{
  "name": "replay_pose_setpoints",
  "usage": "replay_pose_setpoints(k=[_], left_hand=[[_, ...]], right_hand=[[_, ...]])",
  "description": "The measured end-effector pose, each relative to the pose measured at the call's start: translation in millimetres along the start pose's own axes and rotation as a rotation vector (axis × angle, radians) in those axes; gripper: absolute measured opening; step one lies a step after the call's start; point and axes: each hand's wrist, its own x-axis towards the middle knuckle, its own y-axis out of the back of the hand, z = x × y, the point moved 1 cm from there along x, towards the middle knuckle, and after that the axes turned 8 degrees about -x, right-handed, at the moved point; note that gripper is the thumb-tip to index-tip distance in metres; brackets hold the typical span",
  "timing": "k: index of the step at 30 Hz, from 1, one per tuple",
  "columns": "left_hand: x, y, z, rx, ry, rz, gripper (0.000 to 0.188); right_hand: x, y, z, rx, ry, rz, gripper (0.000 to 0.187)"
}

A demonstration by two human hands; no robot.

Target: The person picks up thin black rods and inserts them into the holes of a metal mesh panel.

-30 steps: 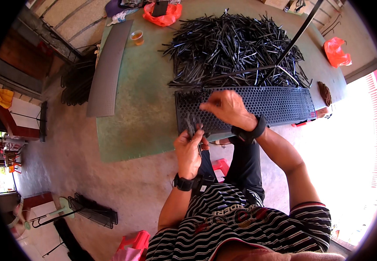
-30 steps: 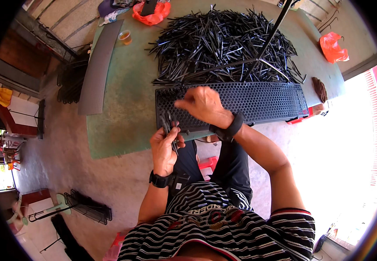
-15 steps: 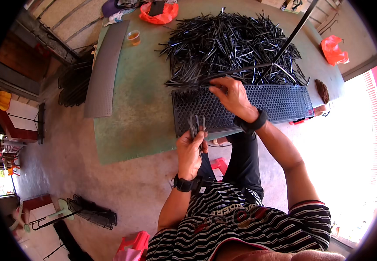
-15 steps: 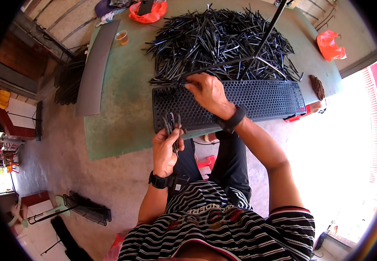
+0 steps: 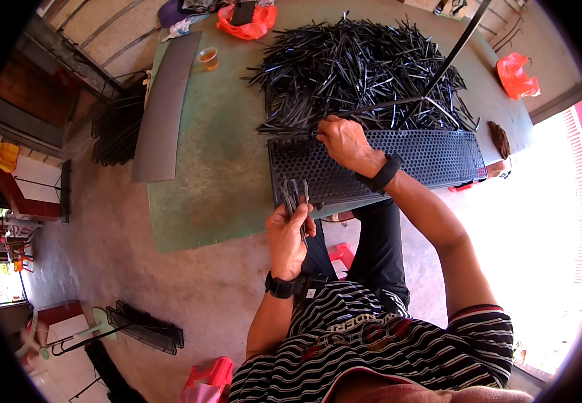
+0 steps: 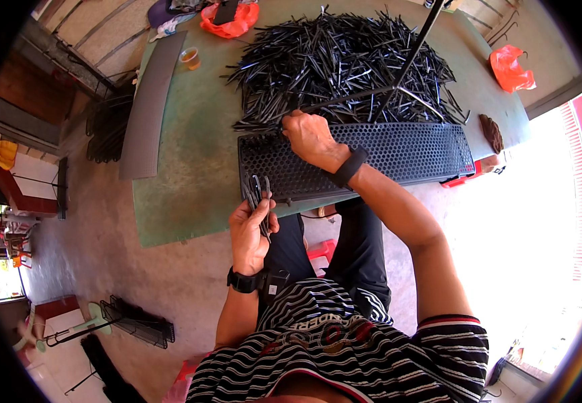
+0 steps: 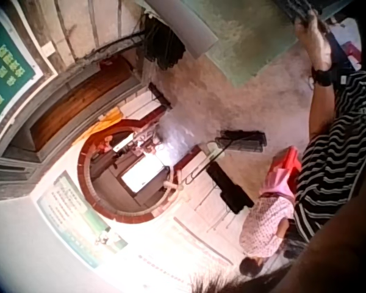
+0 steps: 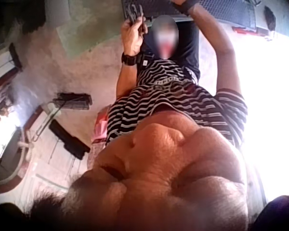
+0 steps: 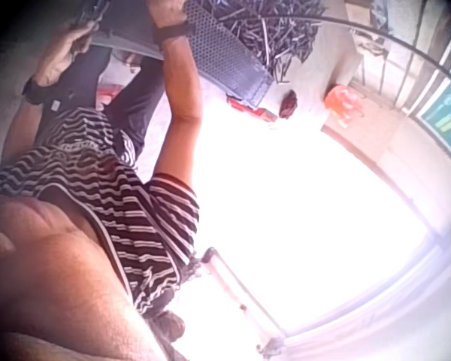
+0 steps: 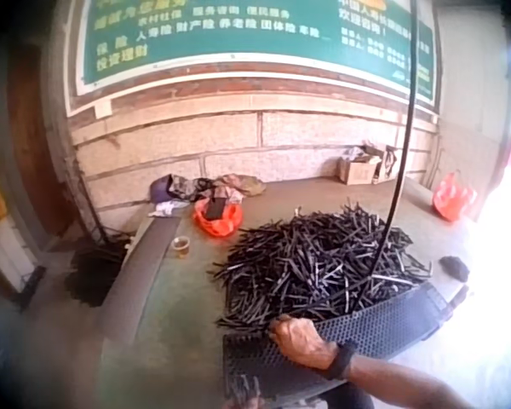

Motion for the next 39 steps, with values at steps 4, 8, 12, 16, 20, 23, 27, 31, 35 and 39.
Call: replay_pose_setpoints(k=[4, 8, 12, 16, 20, 23, 27, 31, 35, 39], left_hand=[[-1.7, -0.8, 2.1, -0.008, 0.001, 0.014, 0.016], [-0.6, 3.5, 1.9, -0.018, 0.001, 0.024, 0.016], [0.8, 3.9, 2.5, -0.027, -0.011, 0.020, 0.016], [-2.3, 1.1, 4.1, -0.007, 0.002, 0.023, 0.016], [-2.6, 0.2, 0.5, -0.016, 0.041, 0.011, 0.016], [-4.3, -7.6, 2.3, -0.022, 0.052, -0.011, 0.011], [0.1, -4.4, -8.4, 0.061, 0.095, -0.111, 0.017], [-2.1, -10.2, -6.7, 0.056, 0.062, -0.047, 0.020], [2.4, 1.7, -9.5, 0.024, -0.057, -0.092, 0.025], [4.3, 6.6, -6.3, 0.018, -0.057, -0.109, 0.023]], right_hand=[[1.3, -1.0, 2.2, 0.020, -0.030, 0.042, 0.007], [-0.6, 5.5, -4.3, 0.069, -0.063, 0.143, 0.006], [-7.6, 5.6, -9.0, -0.012, 0.035, 0.133, 0.006], [-14.3, 3.2, -4.8, -0.134, 0.120, 0.070, 0.004], [-27.9, 9.9, -15.2, 0.094, -0.024, -0.003, 0.018], [-37.1, 31.2, -40.0, 0.713, -0.271, -0.504, 0.030], [-50.9, 21.3, -42.4, 0.951, -0.377, -0.598, 0.020], [-57.1, 22.4, -43.5, 0.921, -0.467, -0.397, 0.019], [-49.8, 32.5, -37.9, 0.875, -0.513, -0.189, 0.015], [-35.2, 40.5, -25.1, 0.684, -0.400, 0.126, 0.012]])
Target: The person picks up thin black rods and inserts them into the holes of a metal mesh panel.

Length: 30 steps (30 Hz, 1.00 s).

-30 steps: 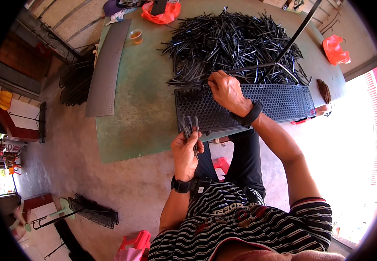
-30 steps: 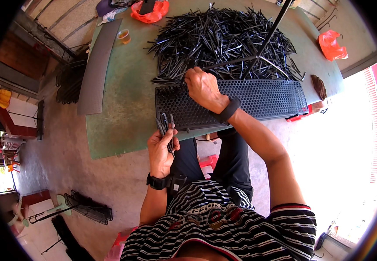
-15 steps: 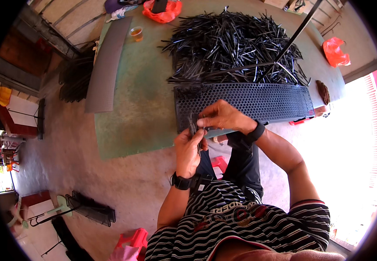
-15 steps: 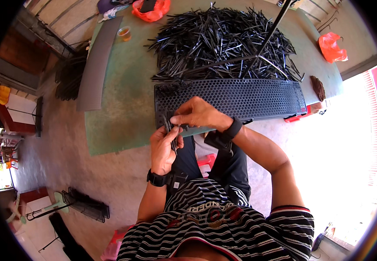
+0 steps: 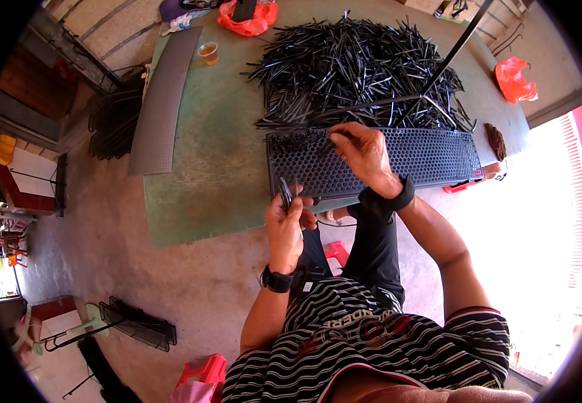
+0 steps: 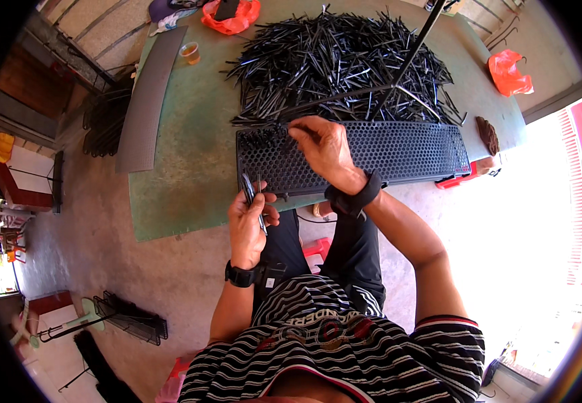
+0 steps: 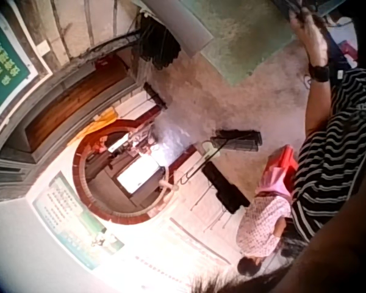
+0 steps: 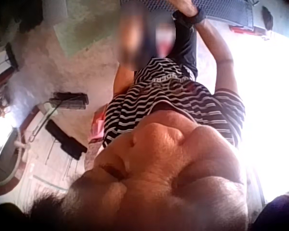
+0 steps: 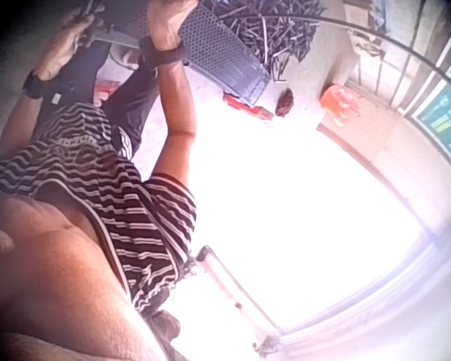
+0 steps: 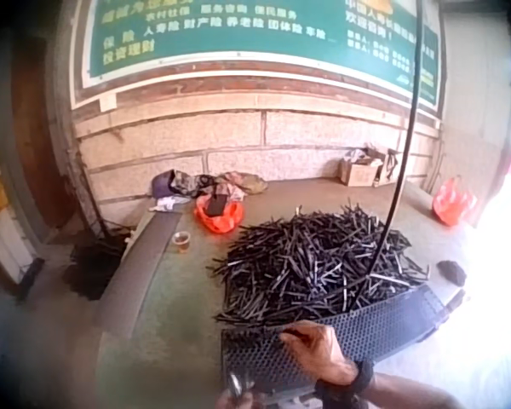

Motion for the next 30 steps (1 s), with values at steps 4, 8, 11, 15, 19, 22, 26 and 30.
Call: replay_pose_setpoints(k=[4, 8, 11, 15, 19, 22, 26, 30], left_hand=[[-3.1, -3.0, 4.0, -0.055, 0.033, 0.095, 0.022], [-5.9, -3.0, 9.6, -0.010, 0.077, 0.123, 0.023], [-6.1, 0.1, 9.9, -0.007, 0.067, 0.089, 0.022], [-5.6, 0.9, 6.5, 0.006, 0.077, 0.090, 0.021], [-9.4, -5.2, 10.7, 0.005, 0.072, 0.105, 0.020], [-9.3, -7.2, 12.0, 0.002, 0.063, 0.100, 0.020], [-10.4, -8.5, 11.3, 0.008, 0.071, 0.106, 0.020], [-10.2, -9.4, 10.0, 0.016, 0.084, 0.095, 0.021]], right_hand=[[12.0, -0.2, 5.8, -0.213, 0.206, -0.007, 0.012], [14.6, -6.3, 19.7, -0.245, 0.384, -0.018, 0.014], [15.3, -8.5, 20.6, -0.233, 0.301, -0.054, 0.013], [18.7, -10.4, 23.7, -0.212, 0.282, -0.103, 0.014], [26.0, -16.1, 23.7, -0.287, 0.447, -0.078, 0.015], [30.7, -17.3, 18.0, -0.373, 0.472, -0.139, 0.013], [33.2, -21.4, 25.0, -0.491, 0.630, -0.161, 0.015], [26.9, -16.3, 22.9, -0.425, 0.573, -0.089, 0.024]])
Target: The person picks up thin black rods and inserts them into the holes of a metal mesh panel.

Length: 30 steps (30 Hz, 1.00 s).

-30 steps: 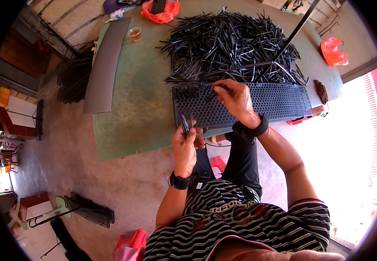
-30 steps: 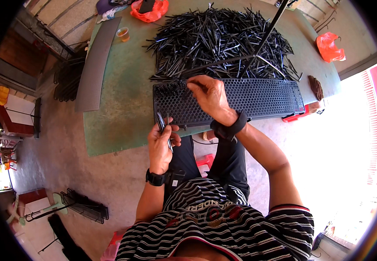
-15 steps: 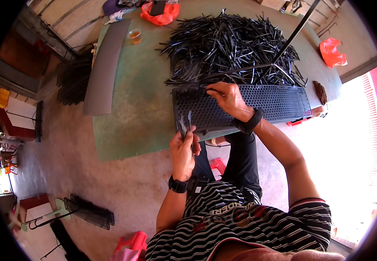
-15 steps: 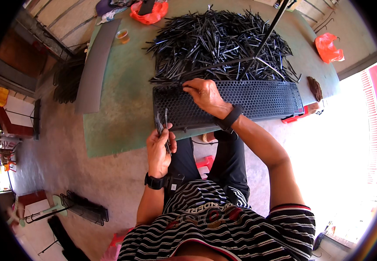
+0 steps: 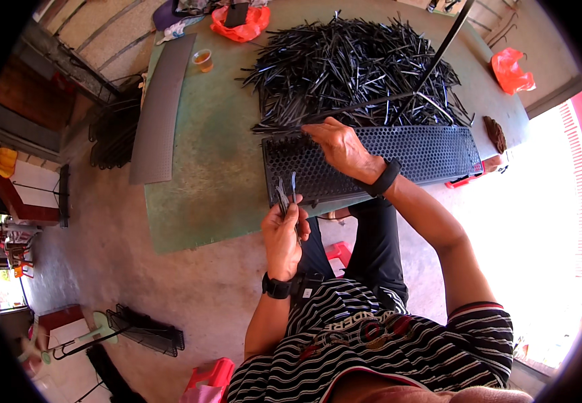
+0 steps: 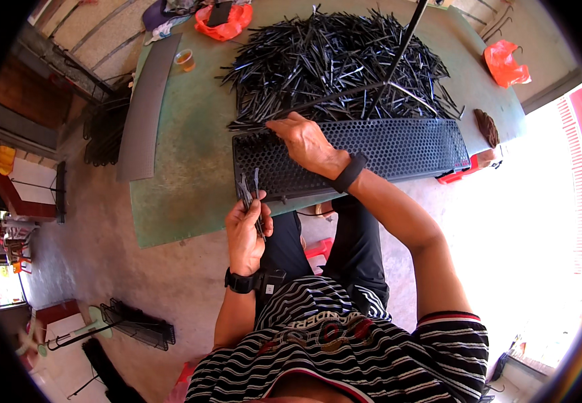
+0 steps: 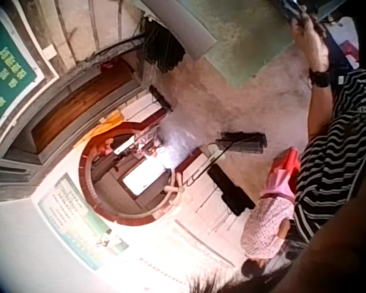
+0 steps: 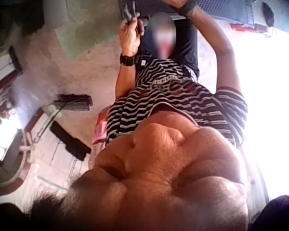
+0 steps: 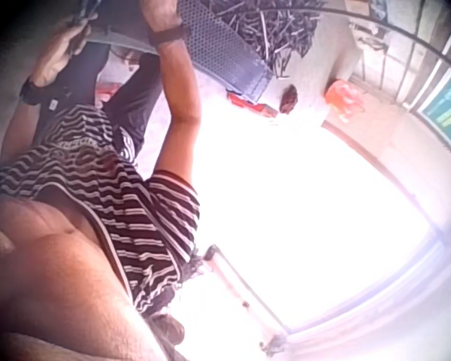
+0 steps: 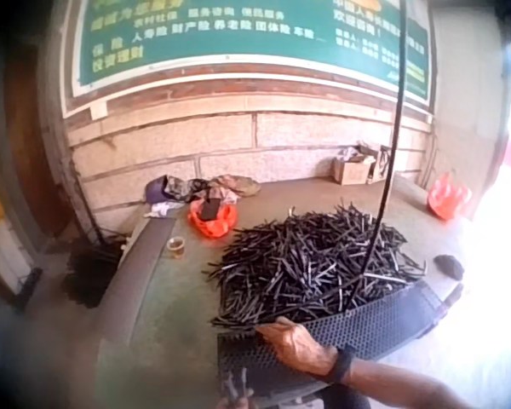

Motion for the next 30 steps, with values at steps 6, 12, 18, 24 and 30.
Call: replay_pose_setpoints(k=[6, 12, 18, 24, 30], left_hand=[[-1.3, -4.6, -0.1, 0.007, -0.005, -0.008, 0.020], [2.2, -12.1, -1.1, 0.014, 0.032, -0.036, 0.018], [1.9, -16.5, -8.2, 0.173, -0.150, -0.032, 0.023], [5.5, 4.7, -11.5, 0.113, -0.129, -0.003, 0.026], [4.9, 11.9, -3.1, 0.019, -0.115, -0.011, 0.023]], right_hand=[[1.6, 4.4, -4.9, -0.228, 0.124, 0.125, 0.027], [-19.9, 11.8, -37.4, 0.472, -0.481, -0.302, 0.015], [-19.8, 12.1, -29.9, 0.859, -0.778, -0.150, 0.017], [-4.6, 8.5, -24.1, 0.457, -0.477, 0.188, 0.027], [-2.2, -9.8, -19.1, 0.369, -0.381, 0.160, 0.024]])
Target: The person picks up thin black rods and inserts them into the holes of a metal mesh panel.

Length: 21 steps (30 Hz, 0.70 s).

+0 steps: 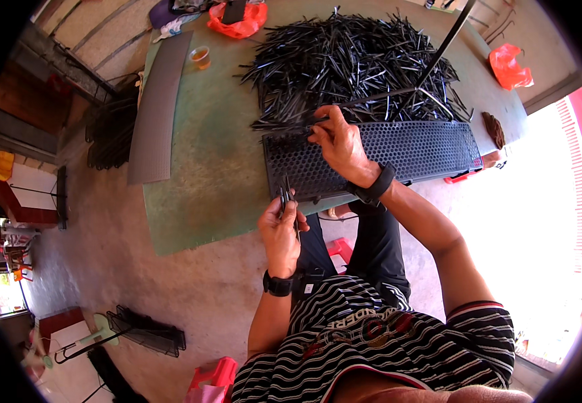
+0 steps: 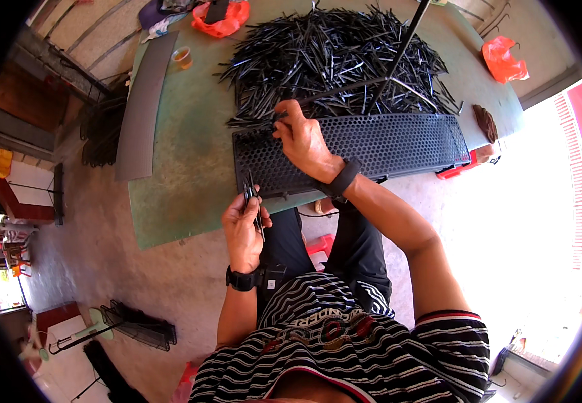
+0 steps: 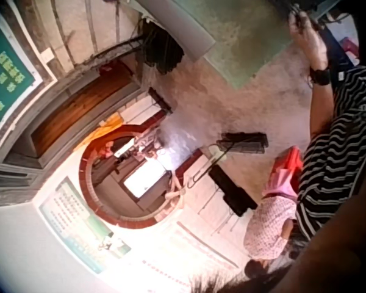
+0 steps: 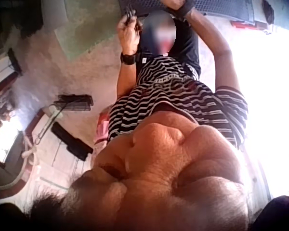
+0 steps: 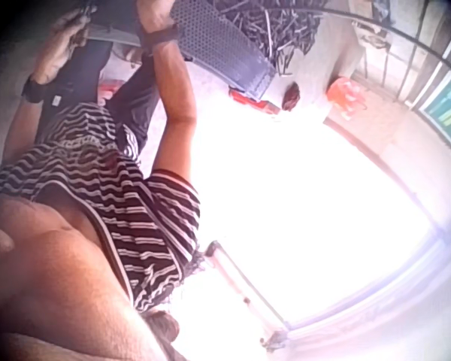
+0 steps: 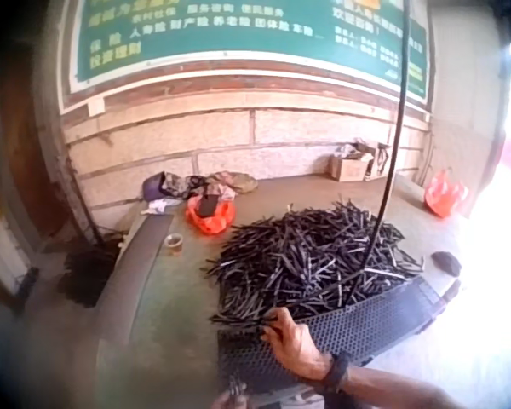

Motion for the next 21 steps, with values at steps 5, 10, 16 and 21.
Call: replay_pose_setpoints(k=[5, 10, 16, 21], left_hand=[[-2.2, -1.4, 4.8, -0.035, -0.004, 0.049, 0.015], [-4.6, -0.7, 6.6, -0.085, -0.001, 0.057, 0.015], [-3.7, 2.9, 7.9, -0.056, -0.003, 0.076, 0.020], [-4.5, 2.7, 1.0, -0.106, 0.027, 0.043, 0.020]], right_hand=[[1.4, -3.9, 1.6, -0.075, 0.037, -0.016, 0.020], [4.1, -8.4, 4.2, -0.474, 0.328, -0.034, 0.007], [-17.7, -8.7, -30.0, -0.156, -0.053, -0.363, 0.016], [-31.9, -16.3, -29.2, 0.202, -0.500, -0.563, 0.021]])
